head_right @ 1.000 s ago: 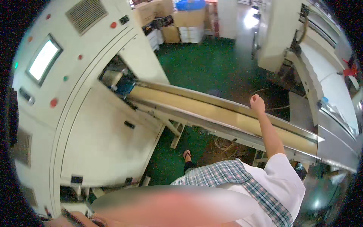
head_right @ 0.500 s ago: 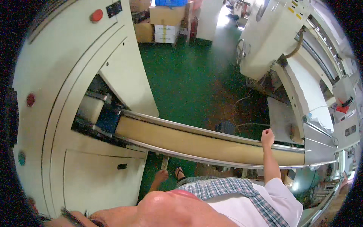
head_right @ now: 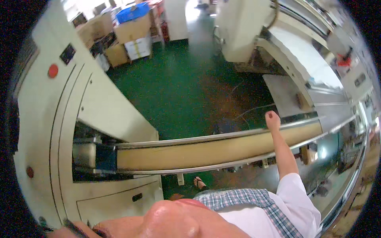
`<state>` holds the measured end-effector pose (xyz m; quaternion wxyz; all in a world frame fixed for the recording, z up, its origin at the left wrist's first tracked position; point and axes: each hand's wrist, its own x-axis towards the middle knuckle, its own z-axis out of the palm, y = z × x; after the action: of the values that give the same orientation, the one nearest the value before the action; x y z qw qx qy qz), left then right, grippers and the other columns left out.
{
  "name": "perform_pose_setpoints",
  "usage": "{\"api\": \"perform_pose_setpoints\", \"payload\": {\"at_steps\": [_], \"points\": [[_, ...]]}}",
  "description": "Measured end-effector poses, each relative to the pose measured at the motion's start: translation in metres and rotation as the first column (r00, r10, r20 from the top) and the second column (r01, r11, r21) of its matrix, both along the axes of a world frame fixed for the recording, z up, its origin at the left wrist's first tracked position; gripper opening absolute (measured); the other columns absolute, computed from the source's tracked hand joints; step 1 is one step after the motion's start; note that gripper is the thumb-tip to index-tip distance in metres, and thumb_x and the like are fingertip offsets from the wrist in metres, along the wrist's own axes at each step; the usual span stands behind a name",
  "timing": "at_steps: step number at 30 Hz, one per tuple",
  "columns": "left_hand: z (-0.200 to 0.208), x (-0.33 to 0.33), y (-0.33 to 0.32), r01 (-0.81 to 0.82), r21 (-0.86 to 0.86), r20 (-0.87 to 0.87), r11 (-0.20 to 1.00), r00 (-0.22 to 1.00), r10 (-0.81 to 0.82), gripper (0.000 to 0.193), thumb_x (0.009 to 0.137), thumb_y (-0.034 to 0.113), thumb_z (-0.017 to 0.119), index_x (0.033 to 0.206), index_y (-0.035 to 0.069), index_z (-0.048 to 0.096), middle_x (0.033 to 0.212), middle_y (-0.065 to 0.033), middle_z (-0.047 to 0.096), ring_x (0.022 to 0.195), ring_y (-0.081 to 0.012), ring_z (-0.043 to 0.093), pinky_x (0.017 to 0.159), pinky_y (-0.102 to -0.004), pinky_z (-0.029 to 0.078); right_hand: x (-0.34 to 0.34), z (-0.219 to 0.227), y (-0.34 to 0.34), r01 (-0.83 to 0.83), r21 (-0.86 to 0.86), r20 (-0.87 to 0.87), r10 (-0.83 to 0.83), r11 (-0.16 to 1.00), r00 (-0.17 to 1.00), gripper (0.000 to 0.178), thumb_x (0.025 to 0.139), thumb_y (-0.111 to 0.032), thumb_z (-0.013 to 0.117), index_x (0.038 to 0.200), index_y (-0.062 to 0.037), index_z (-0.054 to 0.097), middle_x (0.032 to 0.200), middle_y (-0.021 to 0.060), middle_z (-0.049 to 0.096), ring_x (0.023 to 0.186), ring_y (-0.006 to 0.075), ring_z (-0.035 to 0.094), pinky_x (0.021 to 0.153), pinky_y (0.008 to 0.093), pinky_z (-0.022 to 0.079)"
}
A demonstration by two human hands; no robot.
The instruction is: Operating a large paper processing machine by feeding sheets of material and using the control panel buttons.
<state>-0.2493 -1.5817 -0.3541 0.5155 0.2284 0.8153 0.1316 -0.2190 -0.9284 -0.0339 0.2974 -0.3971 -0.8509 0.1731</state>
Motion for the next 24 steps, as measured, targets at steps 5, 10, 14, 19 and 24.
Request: {"api": "perform_pose_setpoints", "payload": {"at_steps": [5, 10, 14, 19, 24], "points": [[0.152, 0.010, 0.155, 0.005, 0.700, 0.213, 0.714, 0.953, -0.216, 0.032, 0.085, 0.032, 0.050, 0.096, 0.003, 0.059, 0.094, -0.0130, 0.061, 0.084, -0.0244, 0.059, 0.075, -0.0349, 0.046, 0.053, 0.048, -0.043, -0.280, -0.209, -0.404, 0.178, 0.937, 0.897, 0.009, 0.082, -0.008, 0.052, 0.083, -0.0018, 0.058, 0.074, 0.0009, 0.059, 0.066, 0.0070, 0.052, 0.061, 0.0203, 0.043], [0.466, 0.082, 0.310, 0.323, 0.929, -0.312, 0.179, 0.946, -0.089, 0.018, 0.077, 0.009, 0.059, 0.093, 0.003, 0.059, 0.093, -0.0132, 0.061, 0.087, -0.0250, 0.058, 0.077, -0.0335, 0.046, 0.232, 0.037, -0.086, -0.253, -0.430, -0.434, 0.047, 0.866, 0.900, 0.010, 0.081, -0.011, 0.055, 0.080, -0.0015, 0.057, 0.068, 0.0005, 0.056, 0.063, 0.0072, 0.049, 0.057, 0.0216, 0.040], [0.594, 0.197, 0.343, 0.268, 0.868, -0.261, -0.417, 0.962, 0.076, 0.008, 0.074, 0.005, 0.057, 0.082, 0.003, 0.057, 0.090, -0.0106, 0.060, 0.085, -0.0224, 0.058, 0.071, -0.0366, 0.048, 0.408, -0.024, -0.125, 0.003, -0.564, -0.216, -0.152, 0.826, 0.964, 0.010, 0.079, -0.010, 0.054, 0.079, -0.0003, 0.057, 0.065, 0.0046, 0.057, 0.058, 0.0107, 0.051, 0.054, 0.0253, 0.043], [0.639, 0.303, 0.396, 0.030, -0.024, -0.081, -0.999, 0.996, 0.032, 0.016, 0.077, 0.015, 0.056, 0.087, 0.005, 0.049, 0.092, -0.0075, 0.054, 0.084, -0.0200, 0.052, 0.065, -0.0364, 0.041, 0.590, -0.090, -0.169, 0.286, -0.637, -0.096, -0.442, 0.715, 0.892, 0.016, 0.077, -0.015, 0.056, 0.084, -0.0002, 0.059, 0.065, 0.0097, 0.058, 0.059, 0.0174, 0.055, 0.055, 0.0302, 0.043], [0.645, 0.365, 0.454, -0.153, -0.119, -0.371, -0.981, 0.923, -0.099, 0.061, 0.076, 0.041, 0.050, 0.127, 0.010, 0.037, 0.129, -0.0083, 0.040, 0.122, -0.0258, 0.033, 0.103, -0.0436, 0.021, 0.680, -0.081, -0.182, 0.406, -0.754, -0.136, -0.727, 0.517, 0.673, 0.013, 0.078, -0.011, 0.053, 0.081, -0.0001, 0.059, 0.065, 0.0058, 0.059, 0.057, 0.0126, 0.054, 0.052, 0.0263, 0.044]]}}
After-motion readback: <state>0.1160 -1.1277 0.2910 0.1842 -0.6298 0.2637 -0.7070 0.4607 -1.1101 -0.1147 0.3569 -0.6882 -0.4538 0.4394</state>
